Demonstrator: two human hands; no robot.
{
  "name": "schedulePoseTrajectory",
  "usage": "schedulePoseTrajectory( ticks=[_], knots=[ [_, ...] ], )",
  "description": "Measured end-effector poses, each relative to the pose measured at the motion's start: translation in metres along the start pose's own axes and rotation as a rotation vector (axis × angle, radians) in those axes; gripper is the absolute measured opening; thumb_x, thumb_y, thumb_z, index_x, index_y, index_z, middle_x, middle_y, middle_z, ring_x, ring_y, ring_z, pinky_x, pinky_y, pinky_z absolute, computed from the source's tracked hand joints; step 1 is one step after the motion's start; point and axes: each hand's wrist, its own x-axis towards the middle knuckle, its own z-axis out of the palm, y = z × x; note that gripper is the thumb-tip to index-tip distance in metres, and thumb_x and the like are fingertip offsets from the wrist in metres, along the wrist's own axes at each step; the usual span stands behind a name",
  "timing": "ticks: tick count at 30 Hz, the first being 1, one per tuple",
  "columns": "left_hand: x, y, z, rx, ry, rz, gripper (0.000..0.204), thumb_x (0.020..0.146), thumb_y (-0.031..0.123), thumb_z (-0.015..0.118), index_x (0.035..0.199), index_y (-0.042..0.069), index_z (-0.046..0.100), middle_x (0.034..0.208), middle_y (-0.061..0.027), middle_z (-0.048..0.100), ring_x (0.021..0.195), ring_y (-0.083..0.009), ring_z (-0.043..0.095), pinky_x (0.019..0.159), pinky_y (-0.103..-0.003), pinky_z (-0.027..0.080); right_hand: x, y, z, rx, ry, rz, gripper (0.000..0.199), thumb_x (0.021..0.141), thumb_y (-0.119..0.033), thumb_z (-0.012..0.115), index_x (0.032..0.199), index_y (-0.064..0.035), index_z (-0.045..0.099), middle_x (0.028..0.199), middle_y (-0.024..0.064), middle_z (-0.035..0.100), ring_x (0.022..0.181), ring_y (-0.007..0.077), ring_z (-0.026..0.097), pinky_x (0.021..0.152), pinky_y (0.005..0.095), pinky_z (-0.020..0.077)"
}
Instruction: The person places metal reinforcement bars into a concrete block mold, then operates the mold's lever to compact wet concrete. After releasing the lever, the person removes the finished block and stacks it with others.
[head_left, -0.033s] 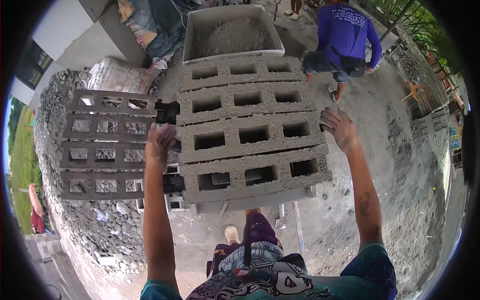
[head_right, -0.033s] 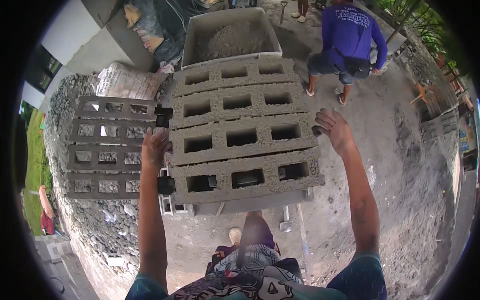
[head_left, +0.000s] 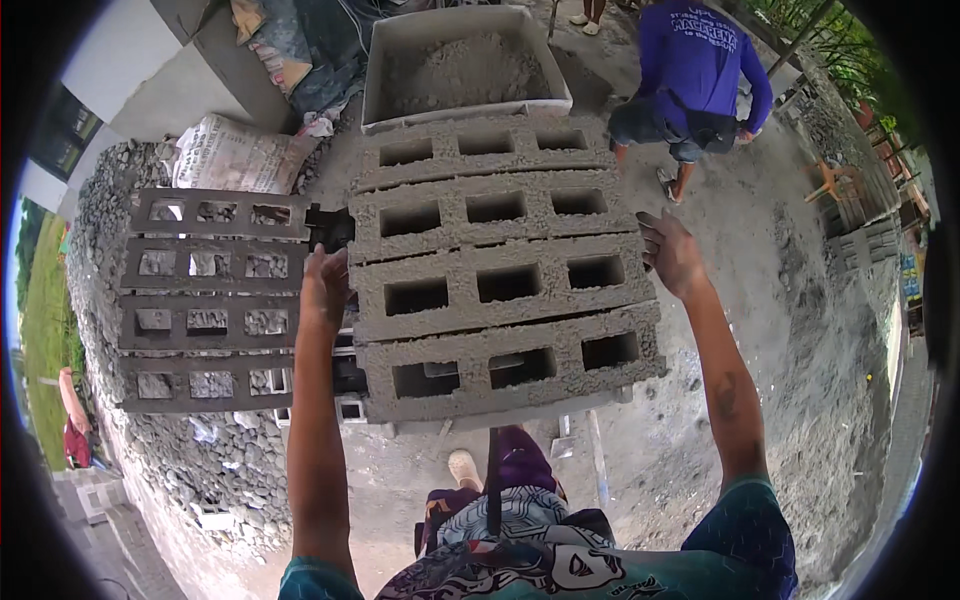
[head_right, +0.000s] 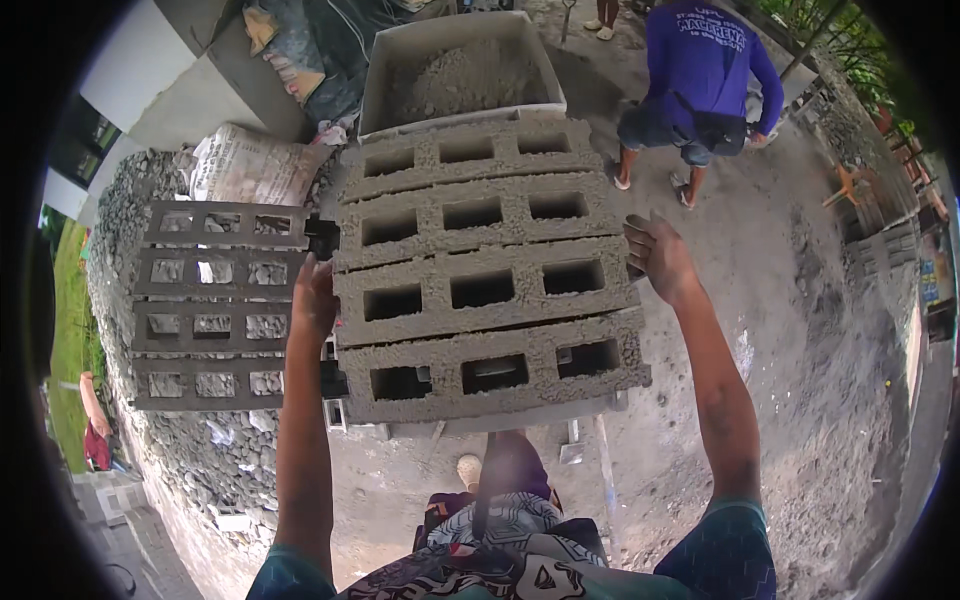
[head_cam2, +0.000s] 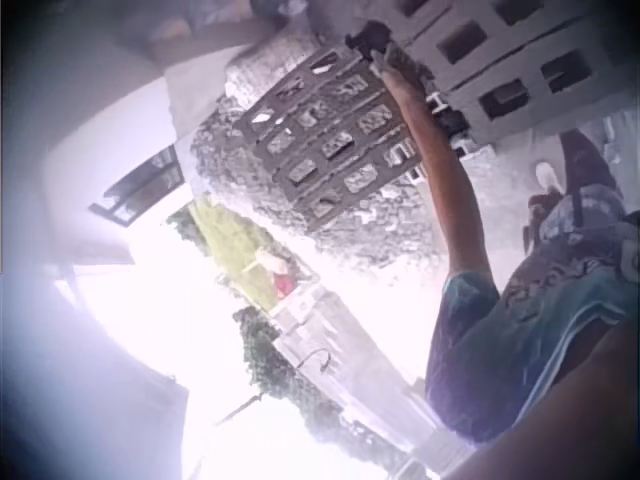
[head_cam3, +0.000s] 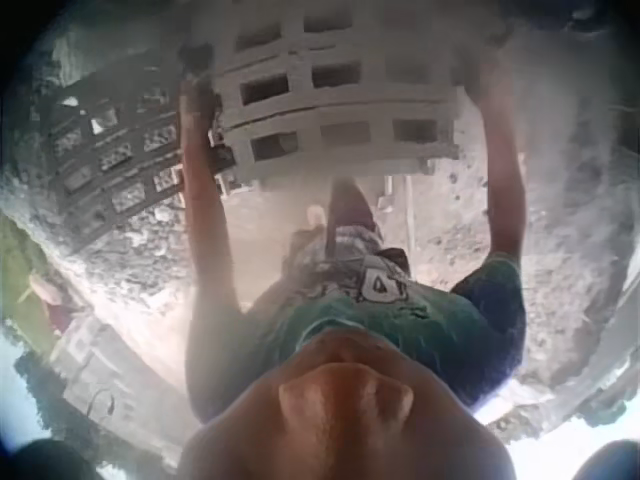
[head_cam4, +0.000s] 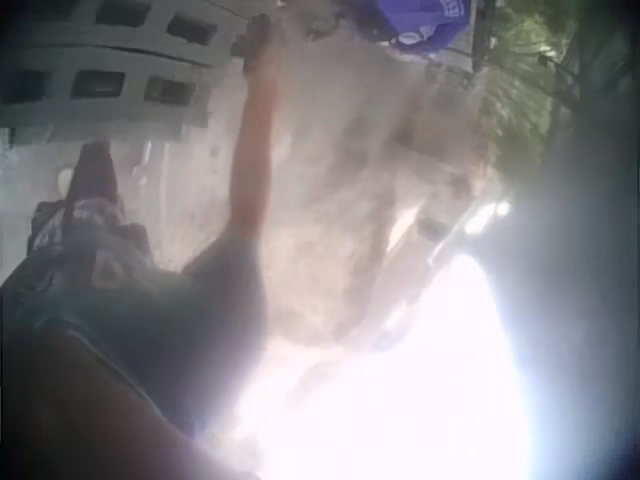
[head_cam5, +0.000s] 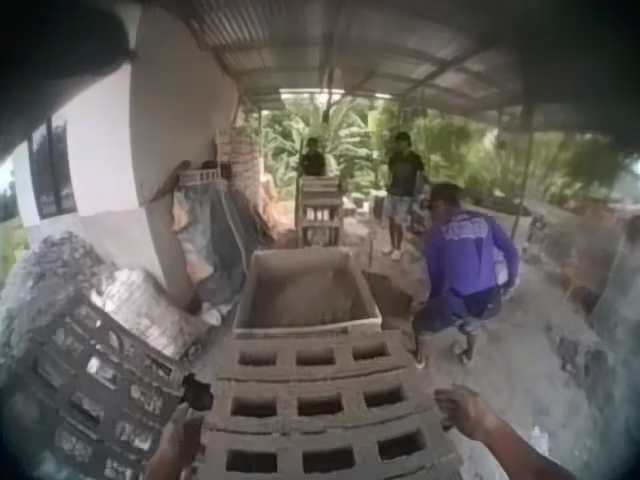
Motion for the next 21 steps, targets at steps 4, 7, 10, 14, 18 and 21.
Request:
schedulePoseTrajectory(
  ticks=[4,7,10,14,18,21],
  knots=[
    [0.045,-0.079,-0.059,0.223,0.055,-0.073,0.057,0.104,0.049,0.059,0.138,0.004,0.065,0.136,-0.0129,0.069,0.128,-0.0286,0.062,0.109,-0.043,0.047,0.09,0.042,0.009,0.117,-0.04,0.217,0.062,0.11,-0.043,0.049,0.156,-0.0019,0.045,0.146,0.0177,0.061,0.13,0.0341,0.062,0.109,0.0501,0.0502],
    [0.027,-0.103,-0.077,0.207,0.067,-0.187,0.057,0.103,0.049,0.06,0.138,0.004,0.065,0.136,-0.0132,0.069,0.129,-0.0296,0.062,0.109,-0.045,0.046,0.109,0.044,0.014,0.168,0.011,0.244,0.06,0.11,-0.042,0.05,0.155,-0.0021,0.046,0.145,0.0176,0.062,0.129,0.034,0.063,0.108,0.0501,0.0508],
    [0.016,-0.109,-0.087,0.203,0.106,-0.225,0.058,0.102,0.05,0.061,0.138,0.005,0.065,0.136,-0.0135,0.068,0.129,-0.0307,0.062,0.11,-0.046,0.046,0.122,0.043,0.026,0.193,0.019,0.256,0.058,0.11,-0.041,0.05,0.153,-0.0023,0.048,0.144,0.0175,0.063,0.128,0.034,0.063,0.107,0.0501,0.0515],
    [0.019,-0.098,-0.071,0.199,0.112,-0.193,0.059,0.1,0.05,0.062,0.138,0.005,0.065,0.137,-0.0139,0.068,0.13,-0.0322,0.061,0.111,-0.048,0.046,0.123,0.033,0.036,0.218,0.024,0.246,0.055,0.11,-0.039,0.05,0.15,-0.0026,0.051,0.143,0.0174,0.063,0.127,0.0339,0.064,0.106,0.0501,0.0524],
    [0.031,-0.065,-0.025,0.163,0.065,-0.076,0.06,0.098,0.05,0.063,0.138,0.006,0.065,0.137,-0.0143,0.068,0.13,-0.0337,0.061,0.112,-0.05,0.046,0.102,0.006,0.033,0.252,0.044,0.178,0.052,0.11,-0.038,0.051,0.148,-0.0029,0.053,0.142,0.0173,0.064,0.125,0.0338,0.065,0.105,0.0501,0.0532],
    [0.043,-0.02,0.006,0.125,0.023,0.013,0.061,0.097,0.05,0.064,0.138,0.006,0.065,0.137,-0.0146,0.067,0.13,-0.0348,0.061,0.113,-0.051,0.046,0.088,-0.018,0.041,0.26,0.019,0.127,0.05,0.11,-0.037,0.051,0.146,-0.0031,0.055,0.141,0.0172,0.065,0.124,0.0337,0.065,0.104,0.0501,0.0539]
  ],
)
